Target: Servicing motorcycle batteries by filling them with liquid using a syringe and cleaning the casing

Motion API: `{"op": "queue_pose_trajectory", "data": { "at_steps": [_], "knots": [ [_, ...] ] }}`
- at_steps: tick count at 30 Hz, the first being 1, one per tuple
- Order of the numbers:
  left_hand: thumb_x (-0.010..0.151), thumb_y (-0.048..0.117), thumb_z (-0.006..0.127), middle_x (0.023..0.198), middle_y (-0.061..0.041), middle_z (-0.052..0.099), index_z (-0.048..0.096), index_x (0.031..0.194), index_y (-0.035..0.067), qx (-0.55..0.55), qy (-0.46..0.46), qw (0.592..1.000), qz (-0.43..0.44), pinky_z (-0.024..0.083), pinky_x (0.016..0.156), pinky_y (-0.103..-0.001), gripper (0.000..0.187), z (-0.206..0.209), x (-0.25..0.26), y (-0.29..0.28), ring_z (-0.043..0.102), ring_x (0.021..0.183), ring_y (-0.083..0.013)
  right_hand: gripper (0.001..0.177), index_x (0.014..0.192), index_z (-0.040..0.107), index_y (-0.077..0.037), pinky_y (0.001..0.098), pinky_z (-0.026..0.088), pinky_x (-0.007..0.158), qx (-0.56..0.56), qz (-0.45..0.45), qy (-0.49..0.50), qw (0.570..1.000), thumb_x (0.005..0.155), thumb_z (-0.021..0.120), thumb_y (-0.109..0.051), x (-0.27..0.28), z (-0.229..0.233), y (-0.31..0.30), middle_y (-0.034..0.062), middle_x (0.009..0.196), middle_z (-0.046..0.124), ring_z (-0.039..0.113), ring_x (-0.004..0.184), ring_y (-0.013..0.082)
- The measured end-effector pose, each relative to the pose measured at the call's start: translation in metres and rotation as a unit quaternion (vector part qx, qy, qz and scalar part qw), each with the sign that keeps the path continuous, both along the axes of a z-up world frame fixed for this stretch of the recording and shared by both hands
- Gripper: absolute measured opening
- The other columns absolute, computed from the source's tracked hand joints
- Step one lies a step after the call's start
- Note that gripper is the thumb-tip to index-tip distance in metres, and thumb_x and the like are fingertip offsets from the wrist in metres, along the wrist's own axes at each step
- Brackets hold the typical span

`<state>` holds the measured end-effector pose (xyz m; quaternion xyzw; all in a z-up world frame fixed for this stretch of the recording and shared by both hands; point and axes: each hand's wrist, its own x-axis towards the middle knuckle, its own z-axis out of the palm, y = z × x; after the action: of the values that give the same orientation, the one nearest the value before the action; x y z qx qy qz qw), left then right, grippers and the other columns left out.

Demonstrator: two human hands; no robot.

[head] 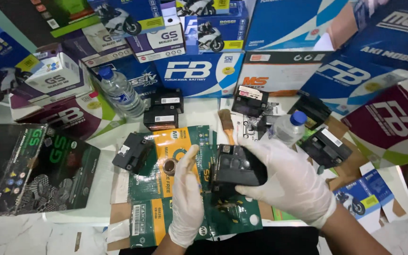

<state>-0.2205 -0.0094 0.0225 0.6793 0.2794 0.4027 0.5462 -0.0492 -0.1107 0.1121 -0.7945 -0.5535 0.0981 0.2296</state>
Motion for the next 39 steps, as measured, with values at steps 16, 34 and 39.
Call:
{"op": "queue_pose_trajectory", "data": {
  "at_steps": [16,34,39],
  "knots": [
    [0.085,0.011,0.055,0.161,-0.024,0.036,0.029,0.153,-0.004,0.035,0.04,0.992,-0.111,0.031,0.12,-0.041,0.074,-0.014,0.021,-0.004,0.04,0.148,-0.0356,0.082,0.136,0.06,-0.008,0.0381,0.053,0.082,0.069,0.033,-0.032,0.997,0.062,0.087,-0.034,-0.016,-0.038,-0.004,0.0089,0.119,0.07,0.067,0.098,0.03],
    [0.086,0.02,0.048,0.14,-0.016,0.053,0.044,0.142,0.001,0.061,0.028,0.991,-0.116,0.041,0.112,-0.043,0.059,-0.025,0.027,-0.001,0.055,0.127,-0.03,0.054,0.139,0.05,0.013,0.0378,0.049,0.086,0.185,-0.413,0.114,0.884,0.089,0.063,-0.004,0.015,-0.218,-0.122,0.0239,0.117,0.06,0.059,0.099,0.0298],
    [0.091,0.029,0.048,0.142,-0.017,0.053,0.043,0.142,0.0,0.063,0.031,0.991,-0.113,0.04,0.112,-0.042,0.059,-0.027,0.027,0.0,0.055,0.128,-0.0305,0.066,0.143,0.052,0.002,0.0537,0.053,0.081,-0.035,-0.467,0.043,0.883,0.085,0.069,-0.023,0.036,-0.26,-0.138,0.0303,0.107,0.065,0.064,0.093,0.0474]
  ]
}}
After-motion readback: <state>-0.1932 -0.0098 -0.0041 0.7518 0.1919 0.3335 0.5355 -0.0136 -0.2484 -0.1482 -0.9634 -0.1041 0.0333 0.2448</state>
